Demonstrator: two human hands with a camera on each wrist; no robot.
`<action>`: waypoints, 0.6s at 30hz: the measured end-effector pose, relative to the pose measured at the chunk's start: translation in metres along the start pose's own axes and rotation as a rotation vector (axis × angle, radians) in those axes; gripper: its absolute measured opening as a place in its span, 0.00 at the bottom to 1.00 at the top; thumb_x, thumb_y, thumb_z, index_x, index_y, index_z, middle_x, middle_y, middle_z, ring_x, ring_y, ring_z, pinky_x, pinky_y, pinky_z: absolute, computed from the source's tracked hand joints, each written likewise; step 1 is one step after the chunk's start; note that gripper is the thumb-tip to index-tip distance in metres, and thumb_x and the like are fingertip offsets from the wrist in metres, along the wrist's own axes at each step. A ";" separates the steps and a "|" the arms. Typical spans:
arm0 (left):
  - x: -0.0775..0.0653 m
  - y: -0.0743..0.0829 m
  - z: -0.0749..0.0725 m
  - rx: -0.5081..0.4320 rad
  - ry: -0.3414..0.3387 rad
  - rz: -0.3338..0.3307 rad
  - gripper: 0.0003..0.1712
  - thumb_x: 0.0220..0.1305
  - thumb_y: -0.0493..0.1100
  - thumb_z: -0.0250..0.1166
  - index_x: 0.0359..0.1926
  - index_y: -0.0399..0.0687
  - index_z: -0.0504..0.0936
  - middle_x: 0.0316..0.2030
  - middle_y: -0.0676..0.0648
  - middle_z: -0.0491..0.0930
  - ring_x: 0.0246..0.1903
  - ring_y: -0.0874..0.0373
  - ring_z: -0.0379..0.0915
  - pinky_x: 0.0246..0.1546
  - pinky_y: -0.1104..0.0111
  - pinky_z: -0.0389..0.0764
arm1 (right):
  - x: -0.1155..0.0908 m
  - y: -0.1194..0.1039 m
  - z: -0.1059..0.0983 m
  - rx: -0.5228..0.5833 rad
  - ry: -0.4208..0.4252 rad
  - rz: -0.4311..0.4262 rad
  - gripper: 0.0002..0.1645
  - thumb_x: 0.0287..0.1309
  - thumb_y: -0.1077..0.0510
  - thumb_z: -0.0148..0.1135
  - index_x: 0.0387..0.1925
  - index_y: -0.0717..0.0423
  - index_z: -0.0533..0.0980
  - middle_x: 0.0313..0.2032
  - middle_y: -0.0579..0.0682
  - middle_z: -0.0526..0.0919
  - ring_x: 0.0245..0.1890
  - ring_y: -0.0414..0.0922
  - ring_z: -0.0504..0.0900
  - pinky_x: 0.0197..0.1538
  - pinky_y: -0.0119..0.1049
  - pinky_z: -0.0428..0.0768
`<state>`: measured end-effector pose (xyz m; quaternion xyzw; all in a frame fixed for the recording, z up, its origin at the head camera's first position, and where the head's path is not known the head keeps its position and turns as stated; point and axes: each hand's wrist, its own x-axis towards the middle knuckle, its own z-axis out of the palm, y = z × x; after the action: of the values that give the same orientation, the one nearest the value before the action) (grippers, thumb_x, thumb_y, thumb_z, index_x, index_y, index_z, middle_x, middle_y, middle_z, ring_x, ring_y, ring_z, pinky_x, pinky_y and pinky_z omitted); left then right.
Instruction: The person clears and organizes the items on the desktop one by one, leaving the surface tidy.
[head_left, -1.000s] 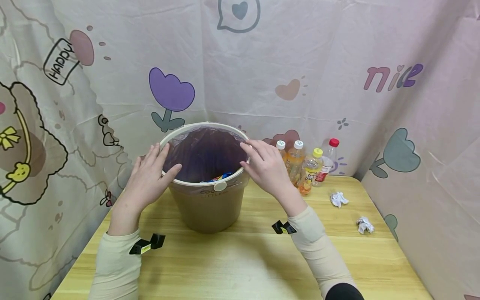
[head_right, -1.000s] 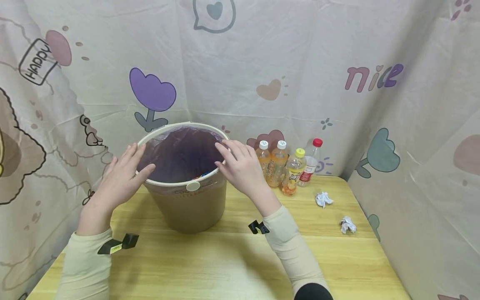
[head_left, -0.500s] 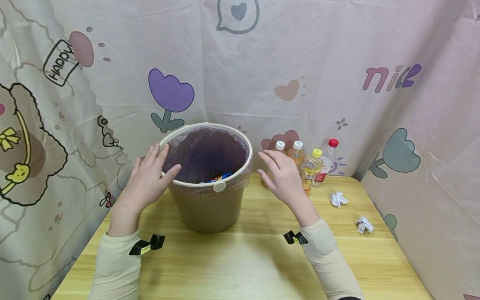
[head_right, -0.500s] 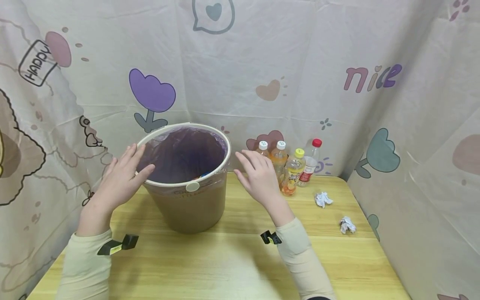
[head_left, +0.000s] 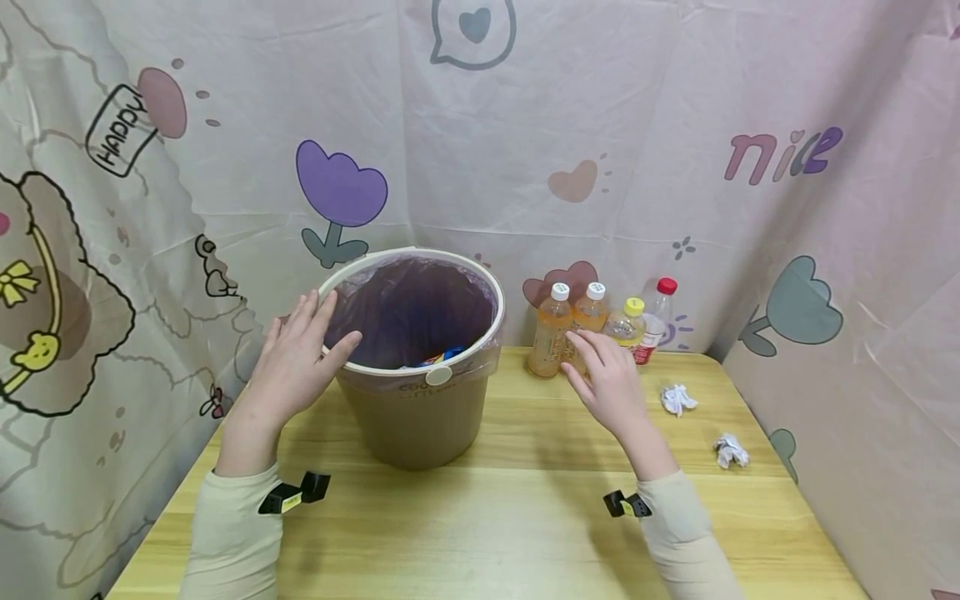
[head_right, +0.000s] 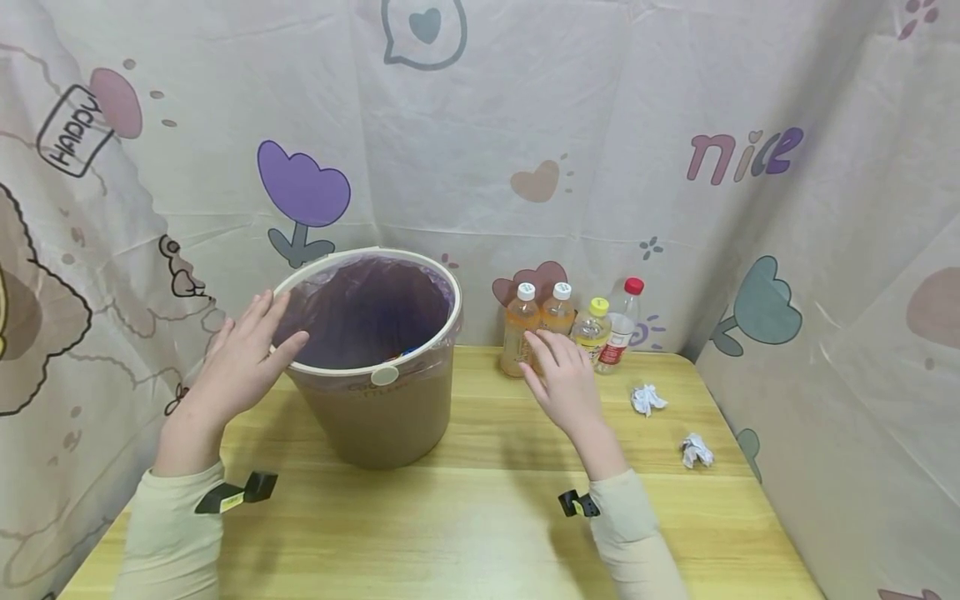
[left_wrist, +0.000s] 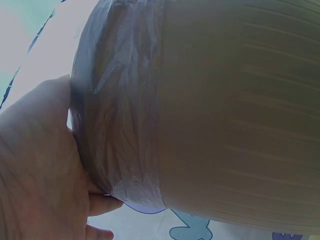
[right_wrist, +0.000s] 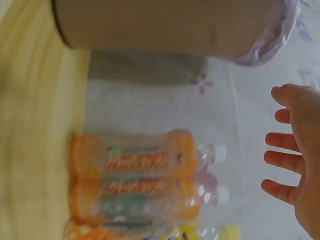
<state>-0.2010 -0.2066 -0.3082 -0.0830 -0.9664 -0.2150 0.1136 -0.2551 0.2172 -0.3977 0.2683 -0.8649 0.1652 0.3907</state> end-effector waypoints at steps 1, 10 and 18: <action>0.000 0.000 0.000 0.000 0.000 0.000 0.47 0.71 0.69 0.40 0.77 0.44 0.42 0.76 0.33 0.38 0.77 0.37 0.31 0.70 0.34 0.32 | -0.004 0.003 0.000 -0.003 -0.003 0.007 0.30 0.55 0.52 0.66 0.59 0.56 0.75 0.55 0.58 0.80 0.56 0.57 0.77 0.52 0.57 0.75; -0.001 0.000 0.001 -0.004 0.000 0.003 0.47 0.71 0.69 0.40 0.77 0.44 0.42 0.77 0.34 0.38 0.77 0.37 0.31 0.70 0.34 0.32 | -0.048 0.029 -0.007 -0.040 -0.036 0.110 0.30 0.53 0.55 0.68 0.58 0.59 0.76 0.53 0.62 0.80 0.53 0.62 0.77 0.52 0.61 0.75; 0.000 -0.001 0.002 0.000 0.014 0.008 0.47 0.72 0.68 0.40 0.77 0.43 0.43 0.76 0.33 0.40 0.77 0.37 0.32 0.70 0.34 0.34 | -0.087 0.047 -0.018 -0.066 -0.078 0.251 0.30 0.53 0.58 0.68 0.58 0.61 0.74 0.53 0.64 0.79 0.53 0.64 0.76 0.51 0.65 0.72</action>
<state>-0.2019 -0.2064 -0.3102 -0.0853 -0.9652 -0.2153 0.1211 -0.2245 0.2925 -0.4561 0.1513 -0.9113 0.1737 0.3414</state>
